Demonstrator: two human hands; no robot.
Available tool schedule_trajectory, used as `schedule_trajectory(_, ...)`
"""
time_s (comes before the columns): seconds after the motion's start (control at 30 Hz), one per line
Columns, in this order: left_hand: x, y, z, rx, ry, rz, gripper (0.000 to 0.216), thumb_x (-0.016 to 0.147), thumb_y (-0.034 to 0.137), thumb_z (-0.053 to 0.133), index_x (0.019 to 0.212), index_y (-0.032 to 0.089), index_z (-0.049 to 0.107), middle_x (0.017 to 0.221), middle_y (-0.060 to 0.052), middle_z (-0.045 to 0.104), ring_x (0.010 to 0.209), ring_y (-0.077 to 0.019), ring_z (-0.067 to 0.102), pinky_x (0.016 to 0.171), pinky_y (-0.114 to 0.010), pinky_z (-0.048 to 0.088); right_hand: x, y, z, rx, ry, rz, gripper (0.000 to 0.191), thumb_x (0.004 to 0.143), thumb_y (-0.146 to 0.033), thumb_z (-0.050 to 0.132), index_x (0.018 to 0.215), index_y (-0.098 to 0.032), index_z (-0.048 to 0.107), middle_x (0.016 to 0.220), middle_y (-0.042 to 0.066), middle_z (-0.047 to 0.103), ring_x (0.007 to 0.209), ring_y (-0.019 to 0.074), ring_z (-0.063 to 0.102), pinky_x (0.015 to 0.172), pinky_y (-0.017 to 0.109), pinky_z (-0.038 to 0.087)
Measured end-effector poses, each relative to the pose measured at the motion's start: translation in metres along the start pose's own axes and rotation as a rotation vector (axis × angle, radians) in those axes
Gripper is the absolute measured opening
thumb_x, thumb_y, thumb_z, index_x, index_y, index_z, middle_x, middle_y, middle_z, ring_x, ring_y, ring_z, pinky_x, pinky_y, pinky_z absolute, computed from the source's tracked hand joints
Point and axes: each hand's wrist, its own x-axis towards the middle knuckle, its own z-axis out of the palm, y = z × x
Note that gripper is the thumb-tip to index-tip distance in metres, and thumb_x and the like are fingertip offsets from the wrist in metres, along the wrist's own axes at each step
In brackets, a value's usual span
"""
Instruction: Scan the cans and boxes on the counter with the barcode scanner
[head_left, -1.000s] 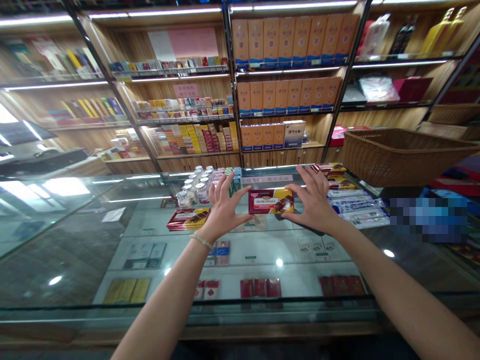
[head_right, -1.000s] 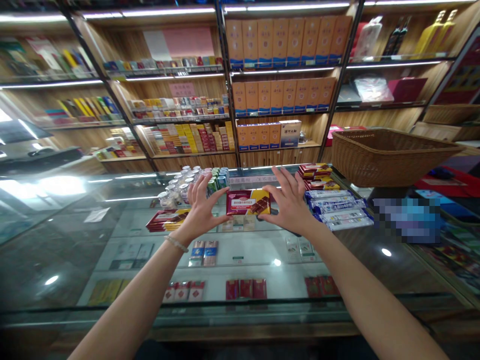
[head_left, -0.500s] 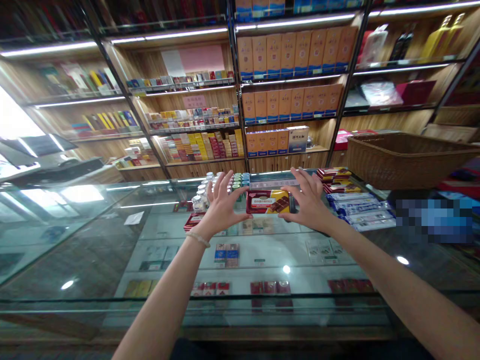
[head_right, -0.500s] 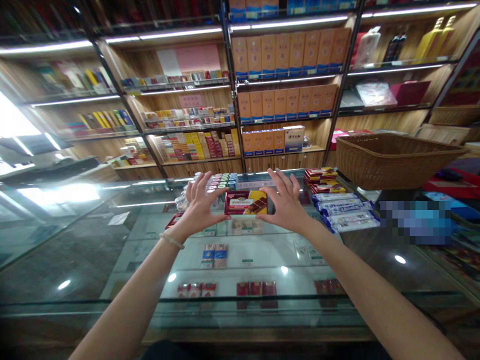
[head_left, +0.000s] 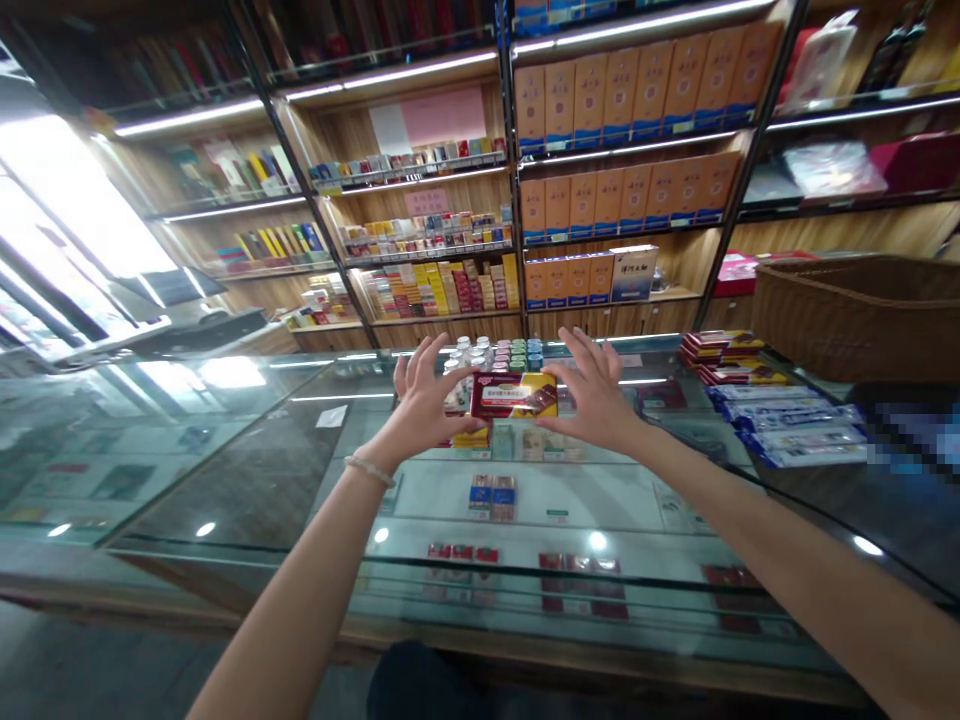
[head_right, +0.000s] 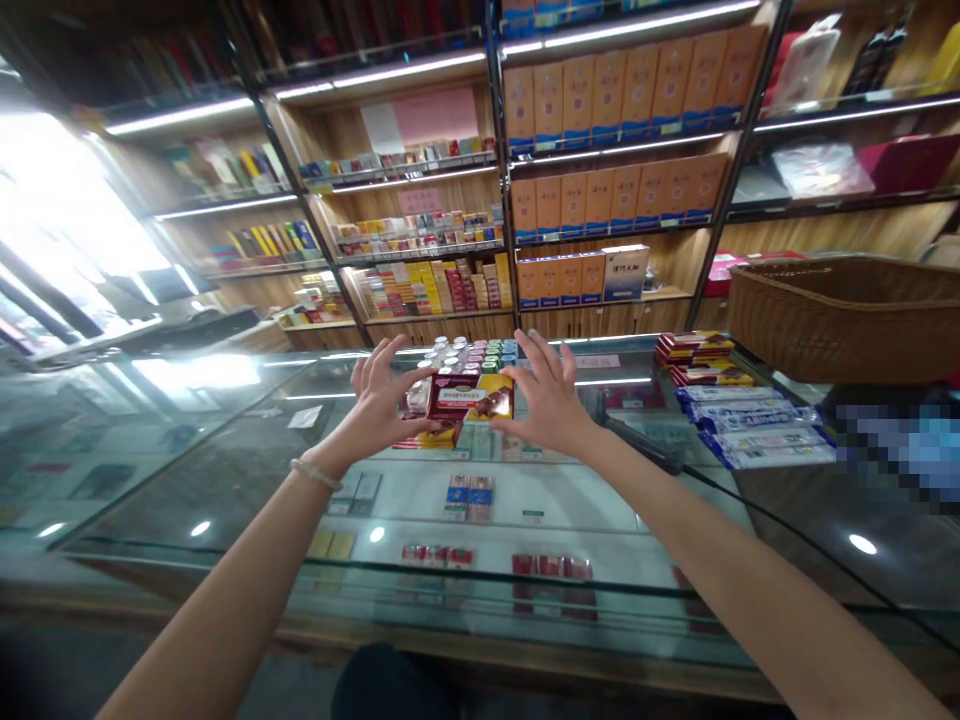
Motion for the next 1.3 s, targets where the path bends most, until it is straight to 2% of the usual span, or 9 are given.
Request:
schedule_trajectory(0.23, -0.009, -0.053, -0.024, 0.008, -0.081, -0.1, 0.075, 0.074, 0.074, 0.077, 0.14, 0.042, 0.062, 0.174, -0.004, 0.014, 0.16, -0.0426, 0.008, 0.126, -0.069, 0.007, 0.04, -0.038, 0.025, 0.05, -0.041, 0.017, 0.07, 0.083, -0.076, 0.065, 0.126, -0.021, 0.065, 0.172, 0.018, 0.022, 0.159, 0.0382, 0.016, 0.124, 0.067, 0.007)
schedule_trajectory(0.47, -0.037, -0.086, -0.011, -0.037, -0.201, -0.233, 0.075, 0.073, 0.071, 0.079, 0.141, 0.046, 0.06, 0.174, 0.0, 0.019, 0.16, -0.0433, 0.011, 0.126, -0.068, 0.013, 0.041, -0.066, 0.057, 0.107, -0.11, 0.031, 0.07, 0.087, -0.078, 0.058, 0.124, -0.02, 0.069, 0.171, 0.02, 0.025, 0.159, 0.0386, 0.016, 0.124, 0.066, 0.008)
schedule_trajectory(0.57, -0.044, -0.092, -0.002, -0.059, -0.225, -0.288, 0.073, 0.074, 0.07, 0.079, 0.141, 0.047, 0.061, 0.174, 0.001, 0.019, 0.16, -0.0428, 0.01, 0.127, -0.067, 0.012, 0.04, -0.07, 0.066, 0.096, -0.144, 0.03, 0.072, 0.086, -0.079, 0.058, 0.124, -0.019, 0.07, 0.172, 0.02, 0.023, 0.159, 0.0394, 0.016, 0.124, 0.065, 0.008)
schedule_trajectory(0.7, -0.048, -0.094, 0.008, -0.069, -0.331, -0.338, 0.075, 0.074, 0.071, 0.078, 0.142, 0.043, 0.062, 0.177, -0.002, 0.013, 0.161, -0.0455, 0.002, 0.125, -0.071, 0.007, 0.037, -0.072, 0.075, 0.082, -0.215, 0.034, 0.073, 0.086, -0.079, 0.058, 0.124, -0.019, 0.072, 0.173, 0.02, 0.021, 0.159, 0.0414, 0.013, 0.123, 0.067, 0.006)
schedule_trajectory(0.97, -0.042, -0.096, 0.018, -0.012, -0.449, -0.325, 0.075, 0.074, 0.072, 0.077, 0.141, 0.041, 0.063, 0.177, -0.001, -0.001, 0.16, -0.0468, -0.008, 0.122, -0.074, -0.002, 0.031, -0.071, 0.091, 0.06, -0.279, 0.052, 0.07, 0.086, -0.077, 0.06, 0.122, -0.019, 0.074, 0.174, 0.019, 0.016, 0.161, 0.0412, 0.007, 0.124, 0.067, 0.002)
schedule_trajectory(1.13, -0.039, -0.104, 0.024, -0.02, -0.452, -0.276, 0.073, 0.076, 0.071, 0.075, 0.141, 0.04, 0.064, 0.177, -0.006, 0.004, 0.16, -0.0476, -0.005, 0.119, -0.078, 0.003, 0.025, -0.071, 0.1, 0.05, -0.259, 0.057, 0.067, 0.087, -0.076, 0.059, 0.12, -0.019, 0.075, 0.173, 0.019, 0.02, 0.16, 0.0404, 0.01, 0.124, 0.066, 0.003)
schedule_trajectory(1.3, -0.039, -0.107, 0.03, -0.018, -0.492, -0.268, 0.072, 0.076, 0.071, 0.074, 0.14, 0.039, 0.064, 0.176, -0.009, 0.005, 0.16, -0.0452, -0.007, 0.119, -0.078, 0.0, 0.02, -0.069, 0.109, 0.04, -0.245, 0.054, 0.066, 0.088, -0.075, 0.057, 0.119, -0.019, 0.074, 0.173, 0.019, 0.021, 0.16, 0.0392, 0.014, 0.125, 0.065, 0.003)
